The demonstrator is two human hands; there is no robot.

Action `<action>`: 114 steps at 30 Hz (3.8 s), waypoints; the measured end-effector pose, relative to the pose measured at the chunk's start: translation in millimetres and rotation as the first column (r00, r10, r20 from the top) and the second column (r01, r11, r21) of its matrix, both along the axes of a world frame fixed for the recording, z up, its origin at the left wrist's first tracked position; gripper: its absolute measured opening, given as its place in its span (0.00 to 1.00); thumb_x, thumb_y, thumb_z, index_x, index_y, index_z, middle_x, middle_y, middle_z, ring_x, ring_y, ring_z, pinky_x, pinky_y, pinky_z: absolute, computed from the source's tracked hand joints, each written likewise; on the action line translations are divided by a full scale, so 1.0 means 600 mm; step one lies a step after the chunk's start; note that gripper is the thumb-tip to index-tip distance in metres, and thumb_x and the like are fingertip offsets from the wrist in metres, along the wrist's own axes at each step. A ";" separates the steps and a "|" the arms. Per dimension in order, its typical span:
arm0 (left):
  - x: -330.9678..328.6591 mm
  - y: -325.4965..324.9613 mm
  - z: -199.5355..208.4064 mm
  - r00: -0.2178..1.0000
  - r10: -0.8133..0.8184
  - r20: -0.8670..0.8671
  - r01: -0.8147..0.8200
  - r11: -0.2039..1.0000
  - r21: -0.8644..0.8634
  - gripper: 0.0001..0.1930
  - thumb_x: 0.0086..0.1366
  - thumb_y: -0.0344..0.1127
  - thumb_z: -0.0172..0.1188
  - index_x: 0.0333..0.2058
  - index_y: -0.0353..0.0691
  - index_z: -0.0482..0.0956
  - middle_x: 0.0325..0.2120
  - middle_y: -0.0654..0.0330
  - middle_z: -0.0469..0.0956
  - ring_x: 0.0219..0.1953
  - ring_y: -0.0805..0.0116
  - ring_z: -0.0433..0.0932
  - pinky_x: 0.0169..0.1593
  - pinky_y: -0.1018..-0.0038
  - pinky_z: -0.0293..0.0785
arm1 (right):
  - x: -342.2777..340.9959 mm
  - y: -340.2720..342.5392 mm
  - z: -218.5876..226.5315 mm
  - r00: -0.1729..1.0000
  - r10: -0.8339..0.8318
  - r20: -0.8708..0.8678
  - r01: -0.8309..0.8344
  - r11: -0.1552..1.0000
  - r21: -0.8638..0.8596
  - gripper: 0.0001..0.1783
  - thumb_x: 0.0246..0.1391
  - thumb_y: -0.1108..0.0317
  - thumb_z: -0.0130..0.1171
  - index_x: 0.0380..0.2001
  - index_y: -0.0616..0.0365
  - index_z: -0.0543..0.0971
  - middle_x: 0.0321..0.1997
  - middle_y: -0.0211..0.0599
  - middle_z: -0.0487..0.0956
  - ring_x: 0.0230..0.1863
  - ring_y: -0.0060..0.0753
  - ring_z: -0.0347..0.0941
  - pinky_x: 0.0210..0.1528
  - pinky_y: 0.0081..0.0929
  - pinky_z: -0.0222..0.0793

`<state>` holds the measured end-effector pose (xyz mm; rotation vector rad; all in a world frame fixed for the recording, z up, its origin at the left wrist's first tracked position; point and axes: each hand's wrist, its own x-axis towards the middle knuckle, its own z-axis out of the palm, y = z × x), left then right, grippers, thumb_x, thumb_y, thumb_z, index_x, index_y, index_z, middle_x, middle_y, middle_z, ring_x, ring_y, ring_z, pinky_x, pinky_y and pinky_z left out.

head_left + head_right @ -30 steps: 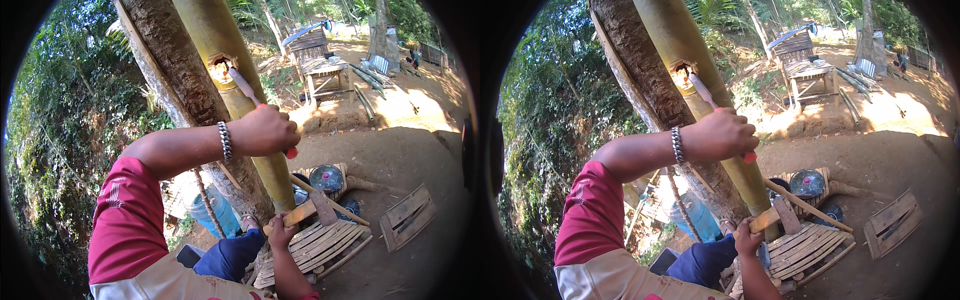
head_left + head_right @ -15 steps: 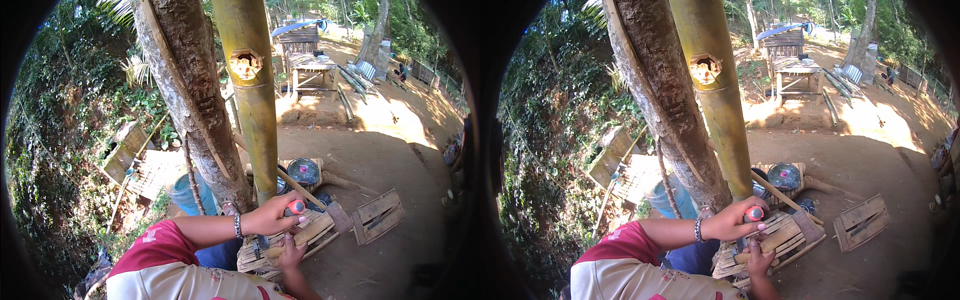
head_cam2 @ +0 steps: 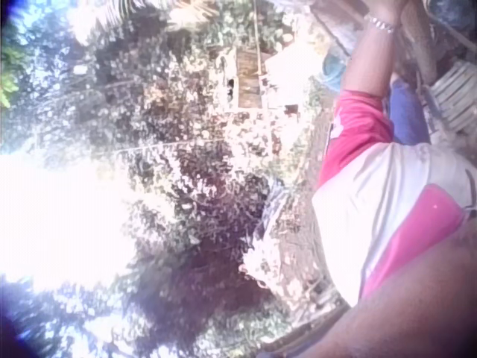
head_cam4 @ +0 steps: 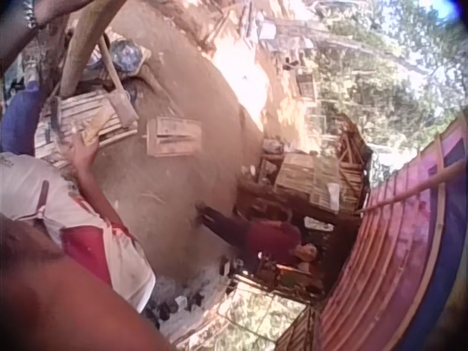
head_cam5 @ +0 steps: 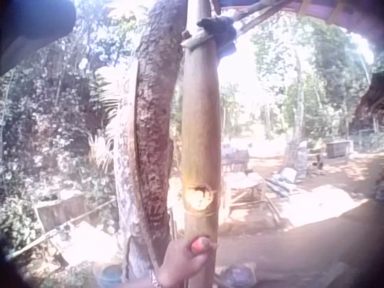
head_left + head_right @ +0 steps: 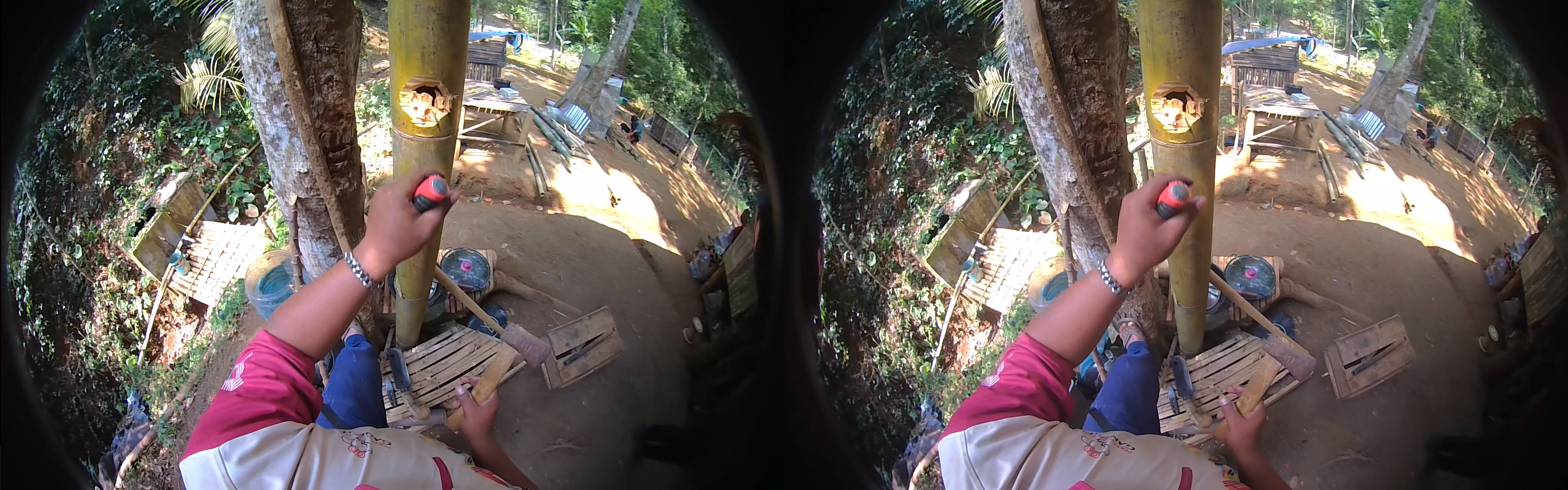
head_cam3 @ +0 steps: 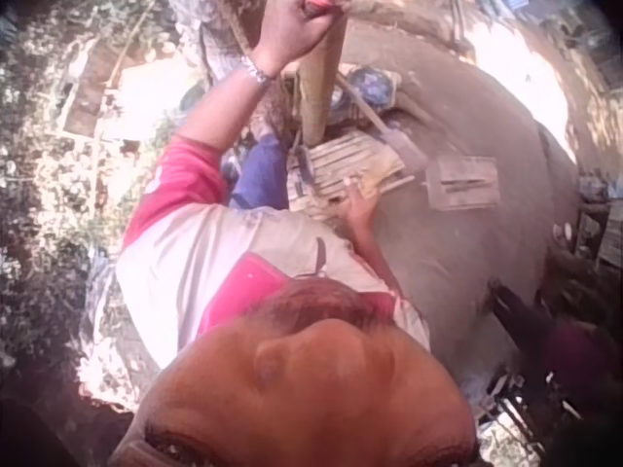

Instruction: The person uses a chisel and a wooden mallet to carve a hole into a vertical bamboo pole. They repeatedly strike the chisel to remove material and occasionally clear debris from the opening.

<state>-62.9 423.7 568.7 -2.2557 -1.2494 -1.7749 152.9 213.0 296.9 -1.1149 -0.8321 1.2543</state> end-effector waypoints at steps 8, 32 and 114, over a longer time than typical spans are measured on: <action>0.030 0.095 0.101 0.918 0.387 -0.091 -0.380 0.921 0.087 0.32 0.58 0.48 0.72 0.59 0.48 0.73 0.31 0.50 0.85 0.32 0.45 0.84 0.35 0.54 0.79 | 0.019 -0.035 -0.016 0.999 0.008 0.032 -0.005 0.994 -0.105 0.15 0.61 0.78 0.63 0.48 0.64 0.71 0.42 0.38 0.79 0.25 0.24 0.75 0.28 0.25 0.75; 0.039 0.091 0.064 0.964 0.084 0.250 -0.115 0.987 0.110 0.14 0.60 0.32 0.69 0.45 0.39 0.84 0.34 0.54 0.86 0.33 0.65 0.85 0.40 0.70 0.78 | 0.052 -0.036 -0.047 0.994 0.111 -0.002 -0.111 0.986 -0.123 0.15 0.62 0.70 0.65 0.48 0.65 0.74 0.36 0.34 0.79 0.25 0.21 0.75 0.27 0.23 0.73; 0.160 -0.032 0.159 0.794 -0.340 -0.504 0.580 0.673 0.460 0.16 0.52 0.42 0.71 0.37 0.50 0.76 0.26 0.65 0.74 0.27 0.59 0.80 0.26 0.61 0.72 | 0.057 -0.046 -0.039 0.970 0.163 0.179 -0.102 0.945 -0.310 0.22 0.62 0.65 0.67 0.53 0.66 0.75 0.34 0.34 0.80 0.23 0.22 0.75 0.26 0.23 0.72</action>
